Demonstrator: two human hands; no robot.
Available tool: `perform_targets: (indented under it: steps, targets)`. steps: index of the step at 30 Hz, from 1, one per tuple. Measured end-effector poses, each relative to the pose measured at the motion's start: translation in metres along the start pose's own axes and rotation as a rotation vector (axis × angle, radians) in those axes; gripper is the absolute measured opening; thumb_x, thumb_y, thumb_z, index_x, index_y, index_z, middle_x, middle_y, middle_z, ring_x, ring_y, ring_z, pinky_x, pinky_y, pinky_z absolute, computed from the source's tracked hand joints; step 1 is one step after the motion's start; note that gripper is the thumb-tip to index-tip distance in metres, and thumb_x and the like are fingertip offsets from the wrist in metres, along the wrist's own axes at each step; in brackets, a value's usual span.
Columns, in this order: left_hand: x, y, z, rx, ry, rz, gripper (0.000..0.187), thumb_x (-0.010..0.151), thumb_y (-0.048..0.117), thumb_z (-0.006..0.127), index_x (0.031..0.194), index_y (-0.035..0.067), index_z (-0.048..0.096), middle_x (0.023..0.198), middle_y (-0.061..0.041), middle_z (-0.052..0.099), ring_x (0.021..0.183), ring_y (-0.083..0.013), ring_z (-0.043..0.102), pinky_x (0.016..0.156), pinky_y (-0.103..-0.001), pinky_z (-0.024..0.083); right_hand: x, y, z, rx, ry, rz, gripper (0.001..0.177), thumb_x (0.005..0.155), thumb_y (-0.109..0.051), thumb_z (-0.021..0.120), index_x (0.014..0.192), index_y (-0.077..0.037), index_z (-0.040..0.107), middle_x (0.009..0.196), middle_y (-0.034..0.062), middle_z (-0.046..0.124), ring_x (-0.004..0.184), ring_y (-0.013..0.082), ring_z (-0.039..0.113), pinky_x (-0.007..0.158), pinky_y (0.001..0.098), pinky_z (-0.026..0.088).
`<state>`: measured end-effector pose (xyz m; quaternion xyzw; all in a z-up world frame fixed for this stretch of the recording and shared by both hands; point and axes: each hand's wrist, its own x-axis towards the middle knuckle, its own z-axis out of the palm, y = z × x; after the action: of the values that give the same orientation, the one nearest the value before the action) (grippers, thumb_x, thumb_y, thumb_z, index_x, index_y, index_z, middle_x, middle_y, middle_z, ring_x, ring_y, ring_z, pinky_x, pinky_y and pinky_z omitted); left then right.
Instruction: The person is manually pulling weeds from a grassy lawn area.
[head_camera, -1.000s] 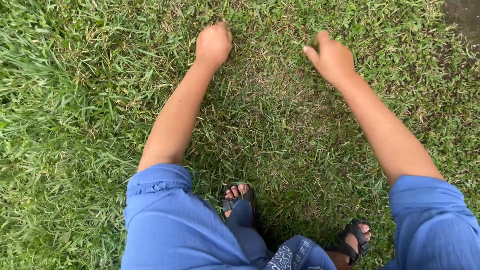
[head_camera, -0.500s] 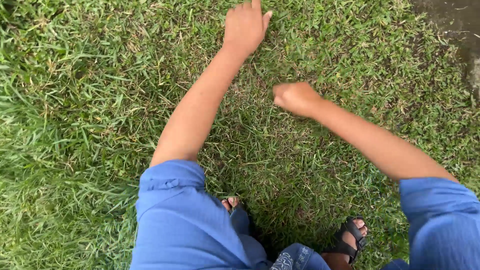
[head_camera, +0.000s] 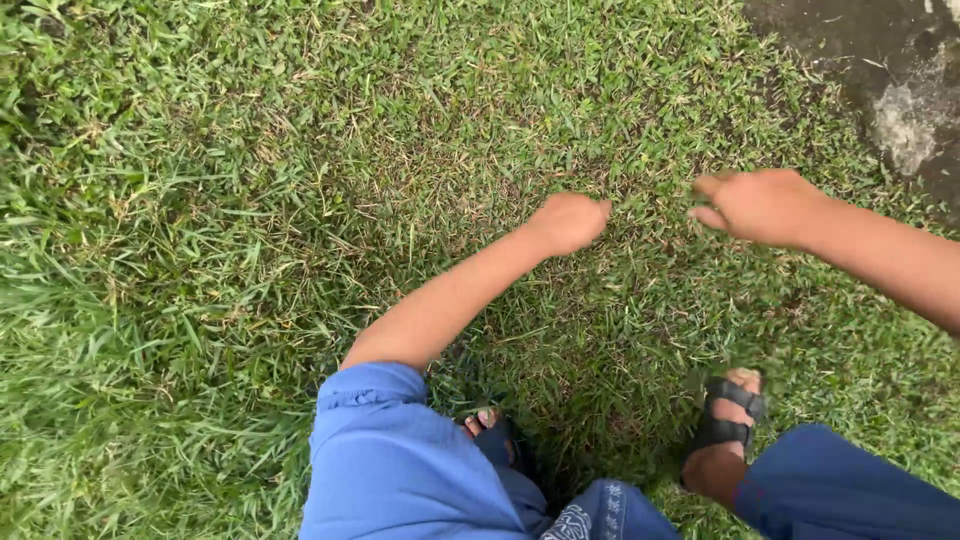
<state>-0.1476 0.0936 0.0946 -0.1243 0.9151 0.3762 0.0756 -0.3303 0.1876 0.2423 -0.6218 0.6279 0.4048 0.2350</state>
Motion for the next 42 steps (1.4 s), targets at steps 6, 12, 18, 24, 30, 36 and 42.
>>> perform_targets:
  steps: [6, 12, 18, 24, 30, 36, 42]
  targets:
    - [-0.057, 0.028, 0.006, 0.204, -0.100, -0.011, 0.068, 0.102, 0.055, 0.025, 0.122, 0.003, 0.064, 0.124, -0.022, 0.061, 0.122, -0.0340, 0.057, 0.109, -0.052, 0.039, 0.105, -0.002, -0.034, -0.125, 0.389, -0.058, 0.043, 0.104, -0.040, 0.037, 0.119, -0.004, 0.055, 0.094, 0.0115, 0.066, 0.070, 0.0182, 0.070, 0.051, 0.0300, 0.060]
    - [-0.083, 0.014, -0.005, 0.077, -0.018, -0.191, 0.052, 0.103, 0.046, 0.038, 0.126, 0.005, 0.060, 0.139, -0.021, 0.055, 0.126, -0.0361, 0.054, 0.111, -0.053, 0.040, 0.206, 0.000, -0.074, 0.031, 0.498, -0.045, 0.062, 0.104, -0.056, 0.033, 0.120, 0.002, 0.050, 0.097, 0.0166, 0.061, 0.069, 0.0211, 0.062, 0.039, 0.0262, 0.050]
    - [-0.047, -0.025, -0.054, 0.103, 0.148, -0.390, 0.027, 0.108, 0.028, 0.046, 0.108, 0.007, 0.063, 0.090, -0.009, 0.068, 0.080, -0.0213, 0.068, 0.070, -0.036, 0.062, 0.243, 0.021, -0.054, 0.217, 0.477, -0.245, 0.025, 0.105, -0.007, 0.036, 0.090, -0.002, 0.055, 0.064, 0.0018, 0.049, 0.055, 0.0138, 0.054, 0.061, 0.0340, 0.056]
    - [0.087, -0.113, -0.097, 0.391, 0.419, -0.599, 0.047, 0.106, 0.043, 0.035, 0.113, 0.003, 0.059, 0.097, -0.013, 0.067, 0.084, -0.0243, 0.066, 0.070, -0.039, 0.058, 0.147, -0.019, -0.013, 0.415, 0.185, -0.536, 0.022, 0.100, -0.017, 0.044, 0.094, -0.005, 0.062, 0.069, 0.0072, 0.062, 0.060, 0.0164, 0.062, 0.061, 0.0285, 0.061]
    - [0.169, -0.150, -0.096, 0.761, 0.197, -0.649, 0.051, 0.105, 0.049, 0.032, 0.100, 0.008, 0.062, 0.076, -0.005, 0.060, 0.070, -0.0163, 0.057, 0.074, -0.036, 0.054, 0.125, 0.035, -0.049, 0.409, 0.002, -0.329, 0.042, 0.100, -0.045, 0.043, 0.111, -0.008, 0.057, 0.094, 0.0107, 0.064, 0.085, 0.0231, 0.062, 0.085, 0.0366, 0.055]
    - [0.143, -0.098, -0.059, 0.416, 0.294, -0.267, 0.020, 0.092, -0.002, 0.050, 0.088, 0.010, 0.065, 0.065, -0.001, 0.061, 0.057, -0.0170, 0.061, 0.056, -0.034, 0.055, 0.200, 0.072, -0.068, 0.467, 0.498, -0.146, 0.037, 0.107, -0.037, 0.044, 0.114, -0.002, 0.050, 0.084, 0.0131, 0.060, 0.071, 0.0284, 0.060, 0.059, 0.0432, 0.054]
    - [0.068, -0.037, -0.026, 0.078, 0.191, -0.186, 0.035, 0.101, 0.026, 0.035, 0.079, 0.011, 0.057, 0.053, 0.003, 0.045, 0.044, -0.0165, 0.053, 0.048, -0.035, 0.058, 0.279, 0.060, -0.074, 0.097, 0.684, -0.101, 0.055, 0.108, -0.051, 0.035, 0.124, 0.001, 0.044, 0.108, 0.0207, 0.057, 0.079, 0.0310, 0.062, 0.053, 0.0397, 0.054]
